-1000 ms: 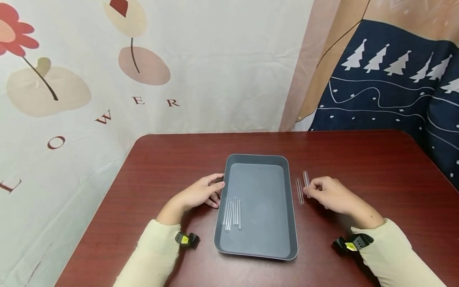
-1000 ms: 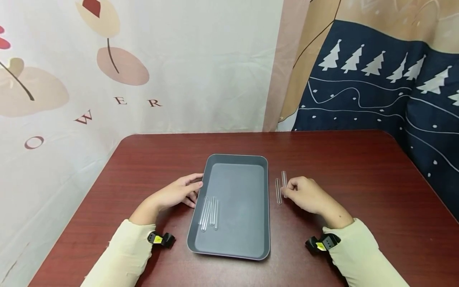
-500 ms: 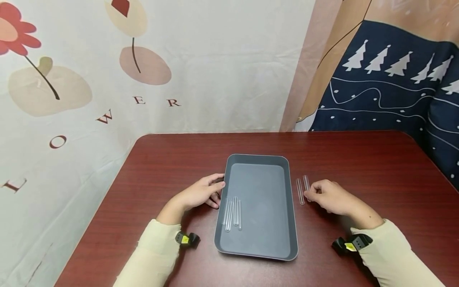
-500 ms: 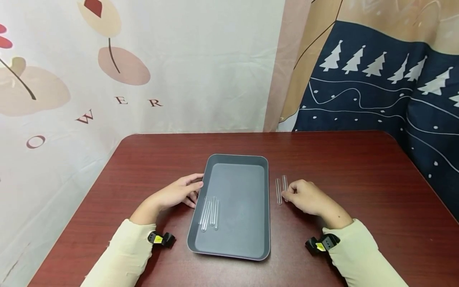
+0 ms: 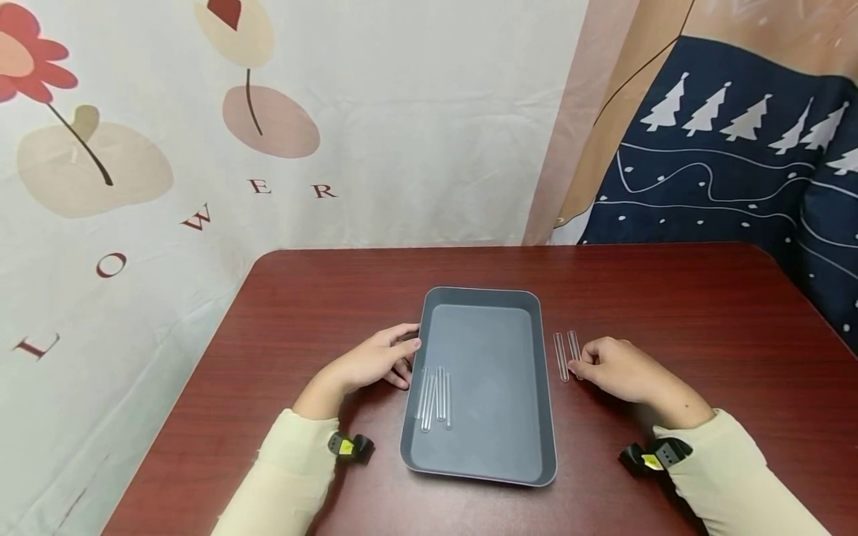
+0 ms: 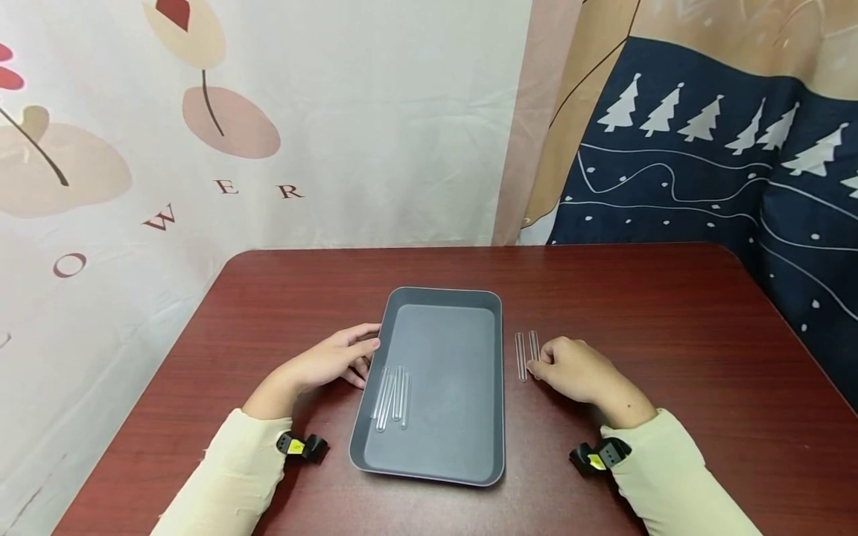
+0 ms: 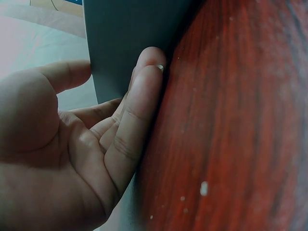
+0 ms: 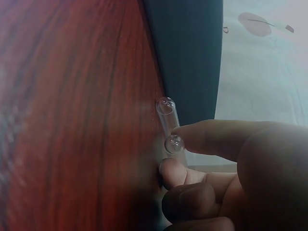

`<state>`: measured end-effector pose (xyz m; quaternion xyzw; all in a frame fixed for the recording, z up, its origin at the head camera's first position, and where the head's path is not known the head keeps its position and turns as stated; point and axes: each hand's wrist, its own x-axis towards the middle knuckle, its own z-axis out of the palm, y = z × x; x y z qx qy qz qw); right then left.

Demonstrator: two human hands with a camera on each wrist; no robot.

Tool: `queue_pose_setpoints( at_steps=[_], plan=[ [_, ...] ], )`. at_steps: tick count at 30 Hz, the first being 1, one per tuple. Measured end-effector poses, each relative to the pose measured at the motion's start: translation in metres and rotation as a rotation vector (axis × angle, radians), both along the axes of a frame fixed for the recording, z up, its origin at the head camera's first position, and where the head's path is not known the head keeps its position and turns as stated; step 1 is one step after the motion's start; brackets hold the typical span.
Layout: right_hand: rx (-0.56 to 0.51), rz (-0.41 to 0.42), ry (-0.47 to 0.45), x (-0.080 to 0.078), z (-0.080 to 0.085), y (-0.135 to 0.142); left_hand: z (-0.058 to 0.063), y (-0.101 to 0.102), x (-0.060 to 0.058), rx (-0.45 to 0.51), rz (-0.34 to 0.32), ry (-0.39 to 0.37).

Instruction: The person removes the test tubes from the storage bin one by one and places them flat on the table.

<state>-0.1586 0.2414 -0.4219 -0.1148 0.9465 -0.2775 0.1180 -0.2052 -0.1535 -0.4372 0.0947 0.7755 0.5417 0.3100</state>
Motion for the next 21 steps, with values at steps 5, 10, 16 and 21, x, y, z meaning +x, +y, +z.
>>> queue_pose_setpoints(
  at_steps=[5, 10, 16, 21],
  plan=[
    [0.017, -0.002, 0.005, 0.0000, -0.0014, 0.0002, 0.0017, 0.0007, 0.0005, 0.001, 0.000, -0.002],
    [0.038, -0.006, 0.008, -0.0005, -0.0026, 0.0003, 0.0040, 0.0008, 0.0018, -0.004, 0.005, -0.007],
    [0.053, -0.011, 0.019, -0.0002, -0.0029, -0.0005, 0.0037, 0.0013, 0.0017, -0.001, 0.000, 0.000],
    [0.057, -0.009, 0.024, 0.0002, -0.0025, -0.0013, 0.0037, 0.0010, 0.0012, -0.003, -0.005, 0.005]
  ],
)
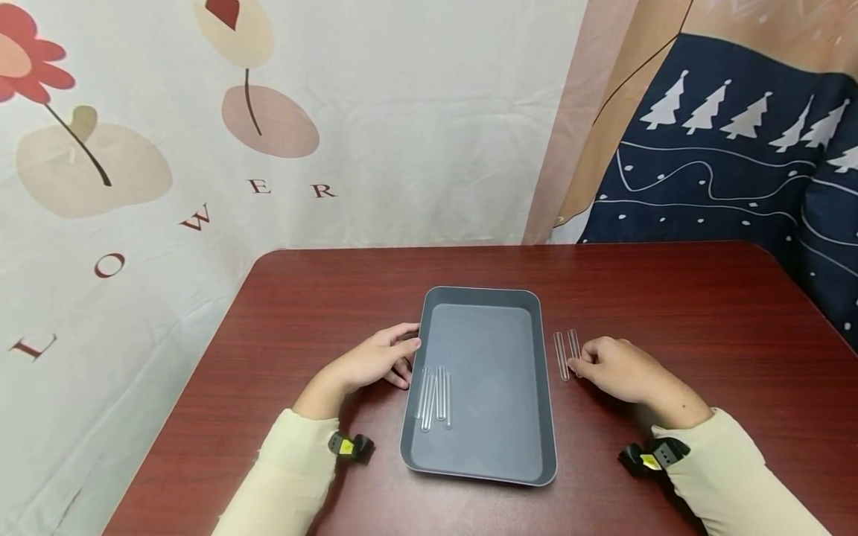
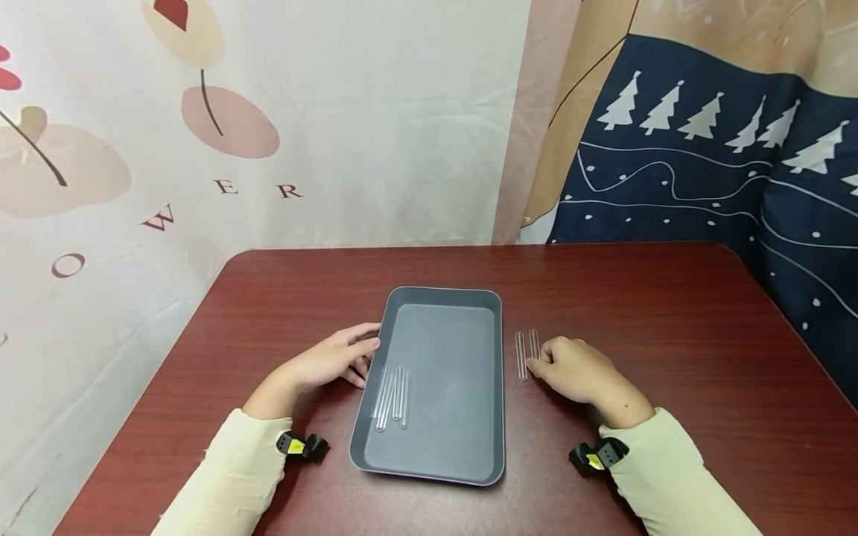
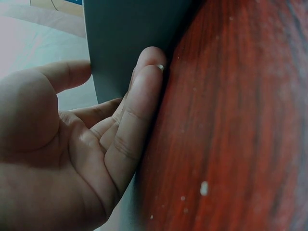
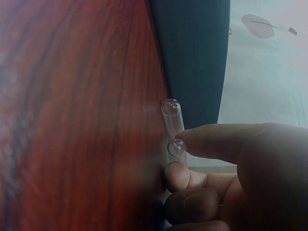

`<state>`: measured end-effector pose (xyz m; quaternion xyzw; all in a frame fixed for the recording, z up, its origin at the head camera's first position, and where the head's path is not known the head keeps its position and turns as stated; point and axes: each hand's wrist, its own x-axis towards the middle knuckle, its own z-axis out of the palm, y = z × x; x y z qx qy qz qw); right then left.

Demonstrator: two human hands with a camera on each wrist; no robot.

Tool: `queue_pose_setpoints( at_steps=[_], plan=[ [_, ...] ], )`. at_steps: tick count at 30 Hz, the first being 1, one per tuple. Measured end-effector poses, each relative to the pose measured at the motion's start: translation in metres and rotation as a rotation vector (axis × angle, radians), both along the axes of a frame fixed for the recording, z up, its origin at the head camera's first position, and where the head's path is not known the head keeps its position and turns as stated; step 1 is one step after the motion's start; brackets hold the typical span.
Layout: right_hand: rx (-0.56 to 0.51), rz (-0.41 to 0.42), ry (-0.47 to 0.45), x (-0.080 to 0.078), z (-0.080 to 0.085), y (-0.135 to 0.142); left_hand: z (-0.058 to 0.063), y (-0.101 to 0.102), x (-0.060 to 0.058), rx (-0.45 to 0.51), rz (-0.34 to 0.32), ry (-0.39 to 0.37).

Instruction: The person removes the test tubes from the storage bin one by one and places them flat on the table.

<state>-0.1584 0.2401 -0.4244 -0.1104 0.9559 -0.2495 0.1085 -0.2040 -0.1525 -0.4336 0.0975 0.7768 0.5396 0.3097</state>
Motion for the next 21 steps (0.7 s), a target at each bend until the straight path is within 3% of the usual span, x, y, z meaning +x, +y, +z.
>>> queue_pose_setpoints(
  at_steps=[21],
  plan=[
    [0.010, 0.002, -0.005, 0.0001, 0.0019, -0.0007, 0.0006, 0.0010, 0.0003, 0.003, -0.005, 0.009]
  ],
)
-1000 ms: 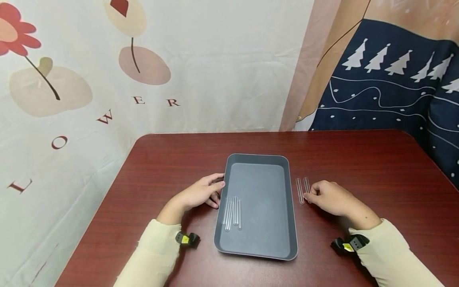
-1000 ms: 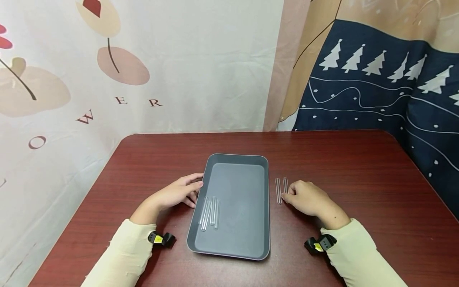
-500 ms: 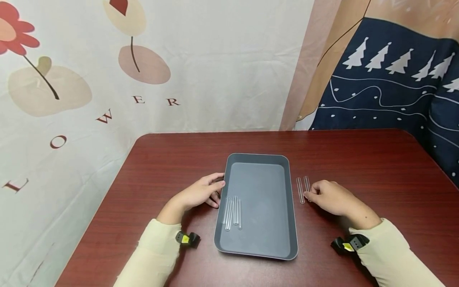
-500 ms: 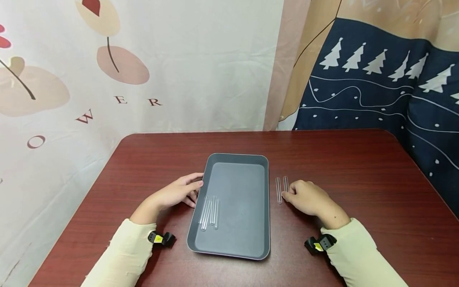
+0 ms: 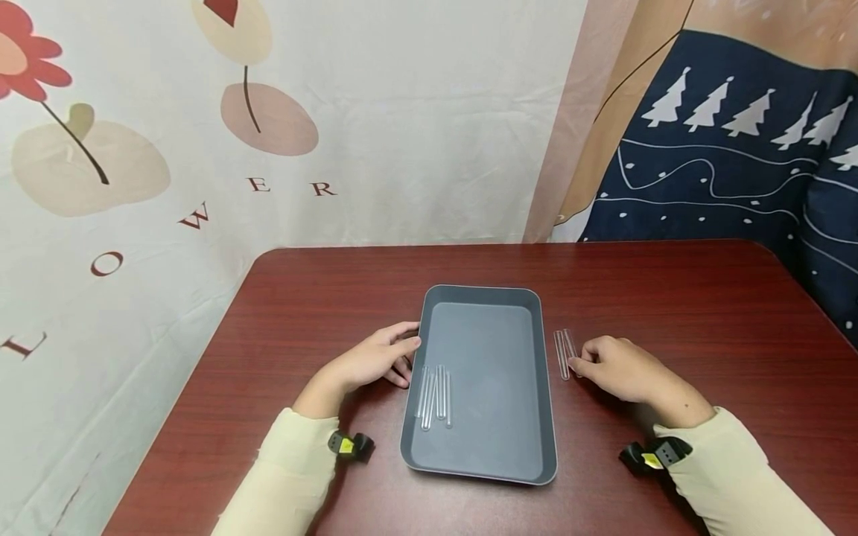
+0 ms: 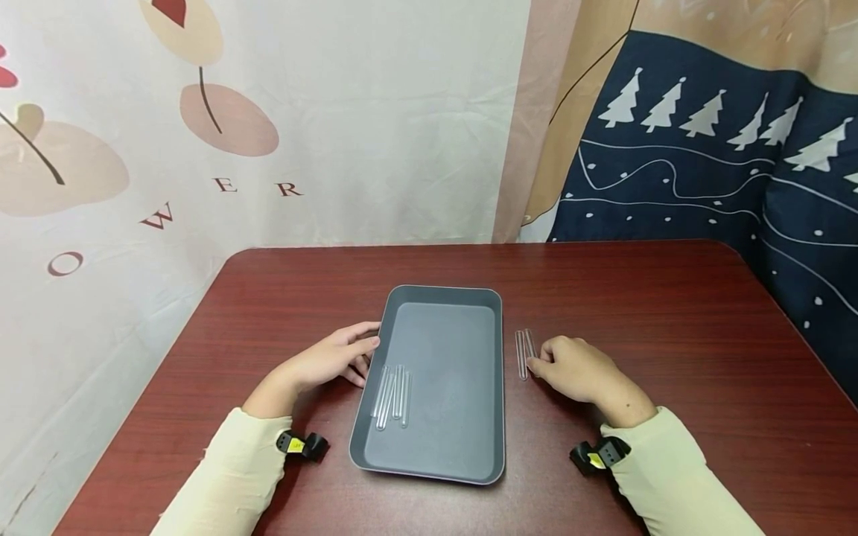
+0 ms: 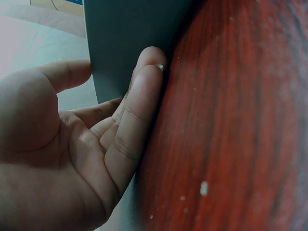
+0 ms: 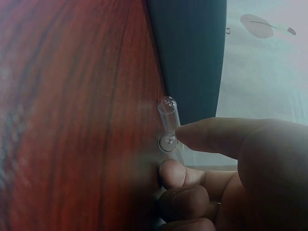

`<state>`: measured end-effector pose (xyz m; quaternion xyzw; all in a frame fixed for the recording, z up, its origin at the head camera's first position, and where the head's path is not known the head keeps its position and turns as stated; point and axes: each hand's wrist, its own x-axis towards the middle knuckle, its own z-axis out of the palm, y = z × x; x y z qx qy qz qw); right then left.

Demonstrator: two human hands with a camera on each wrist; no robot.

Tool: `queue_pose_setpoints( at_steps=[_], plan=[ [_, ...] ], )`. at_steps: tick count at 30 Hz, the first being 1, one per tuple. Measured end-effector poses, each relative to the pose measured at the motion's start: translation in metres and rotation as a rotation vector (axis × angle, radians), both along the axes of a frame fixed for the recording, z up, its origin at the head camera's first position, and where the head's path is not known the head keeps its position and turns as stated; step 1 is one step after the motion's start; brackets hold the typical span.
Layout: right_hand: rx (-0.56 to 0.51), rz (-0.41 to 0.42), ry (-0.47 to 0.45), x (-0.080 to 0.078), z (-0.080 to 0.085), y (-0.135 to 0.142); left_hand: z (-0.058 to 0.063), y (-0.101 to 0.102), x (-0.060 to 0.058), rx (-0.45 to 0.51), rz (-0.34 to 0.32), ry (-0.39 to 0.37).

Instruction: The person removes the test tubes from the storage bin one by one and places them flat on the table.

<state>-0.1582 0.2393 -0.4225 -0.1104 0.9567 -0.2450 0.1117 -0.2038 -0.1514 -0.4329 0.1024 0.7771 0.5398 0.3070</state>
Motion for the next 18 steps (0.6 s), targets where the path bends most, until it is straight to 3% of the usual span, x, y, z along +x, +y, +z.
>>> queue_pose_setpoints(
  at_steps=[18],
  plan=[
    [-0.078, -0.023, -0.110, -0.0001, 0.0036, 0.0021, 0.0012, 0.0000, -0.0001, 0.006, 0.005, -0.010]
  ],
)
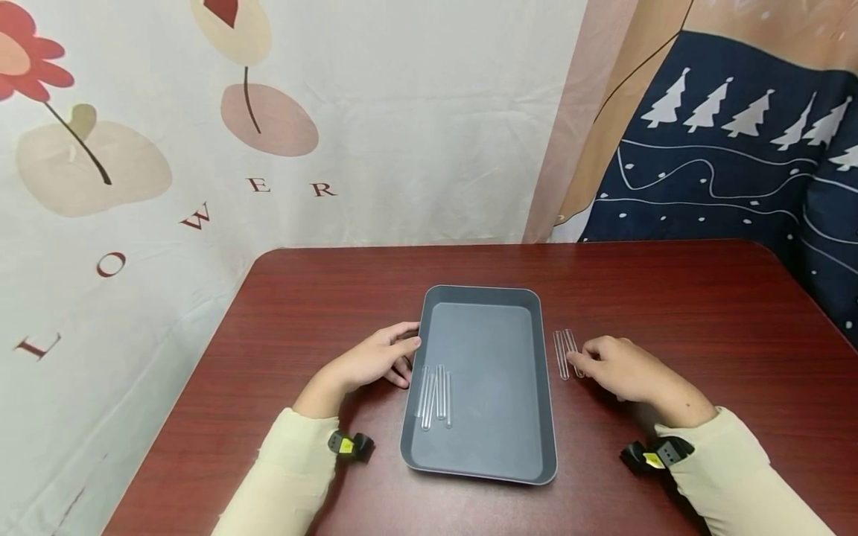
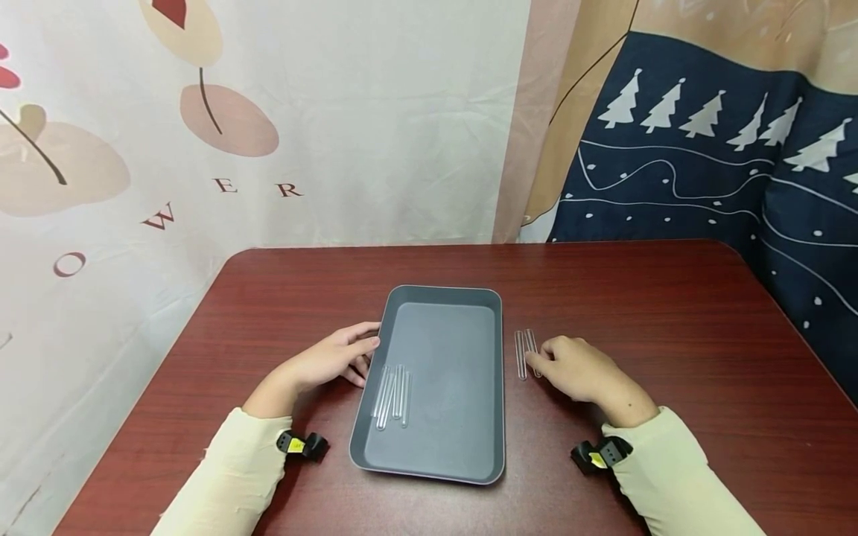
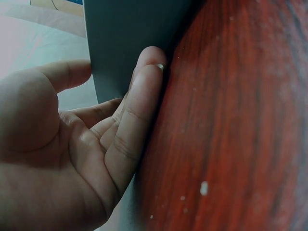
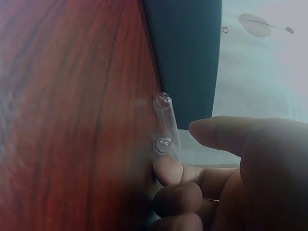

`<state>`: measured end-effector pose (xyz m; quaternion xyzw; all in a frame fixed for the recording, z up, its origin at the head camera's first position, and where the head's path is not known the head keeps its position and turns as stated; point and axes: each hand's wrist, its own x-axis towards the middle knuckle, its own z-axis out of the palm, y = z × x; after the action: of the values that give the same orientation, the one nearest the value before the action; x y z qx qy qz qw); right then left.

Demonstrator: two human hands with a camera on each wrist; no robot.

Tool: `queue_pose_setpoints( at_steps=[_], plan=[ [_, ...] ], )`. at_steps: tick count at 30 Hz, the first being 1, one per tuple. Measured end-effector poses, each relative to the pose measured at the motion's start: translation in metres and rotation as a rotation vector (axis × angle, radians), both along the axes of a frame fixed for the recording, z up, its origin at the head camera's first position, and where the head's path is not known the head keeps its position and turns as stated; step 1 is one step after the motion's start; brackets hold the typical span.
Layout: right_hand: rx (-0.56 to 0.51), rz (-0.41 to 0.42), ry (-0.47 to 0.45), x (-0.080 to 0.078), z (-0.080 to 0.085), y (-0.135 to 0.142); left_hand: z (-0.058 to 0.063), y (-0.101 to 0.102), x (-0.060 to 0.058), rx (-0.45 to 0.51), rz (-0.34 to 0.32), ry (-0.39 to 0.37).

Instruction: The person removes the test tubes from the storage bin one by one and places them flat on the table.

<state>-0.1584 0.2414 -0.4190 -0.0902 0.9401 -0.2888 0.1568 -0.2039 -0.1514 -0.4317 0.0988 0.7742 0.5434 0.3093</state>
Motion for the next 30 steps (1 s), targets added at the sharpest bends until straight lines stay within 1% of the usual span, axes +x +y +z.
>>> queue_pose_setpoints(
  at_steps=[4, 7, 14, 22, 30],
  plan=[
    [-0.012, -0.007, -0.031, 0.001, 0.002, 0.002, 0.001, 0.001, 0.001, 0.001, 0.000, -0.002],
    [-0.005, -0.015, -0.038, 0.001, 0.004, 0.003, 0.000, 0.002, 0.001, 0.002, 0.001, -0.003],
    [0.057, -0.021, 0.071, -0.002, 0.006, 0.007, -0.001, 0.002, 0.001, 0.000, 0.000, -0.001],
    [0.029, -0.057, 0.108, 0.000, 0.012, 0.008, -0.002, 0.002, 0.000, -0.007, -0.008, 0.004],
    [0.014, -0.052, 0.200, 0.006, 0.028, -0.004, -0.003, 0.000, -0.003, -0.014, 0.003, 0.003]
  ],
)
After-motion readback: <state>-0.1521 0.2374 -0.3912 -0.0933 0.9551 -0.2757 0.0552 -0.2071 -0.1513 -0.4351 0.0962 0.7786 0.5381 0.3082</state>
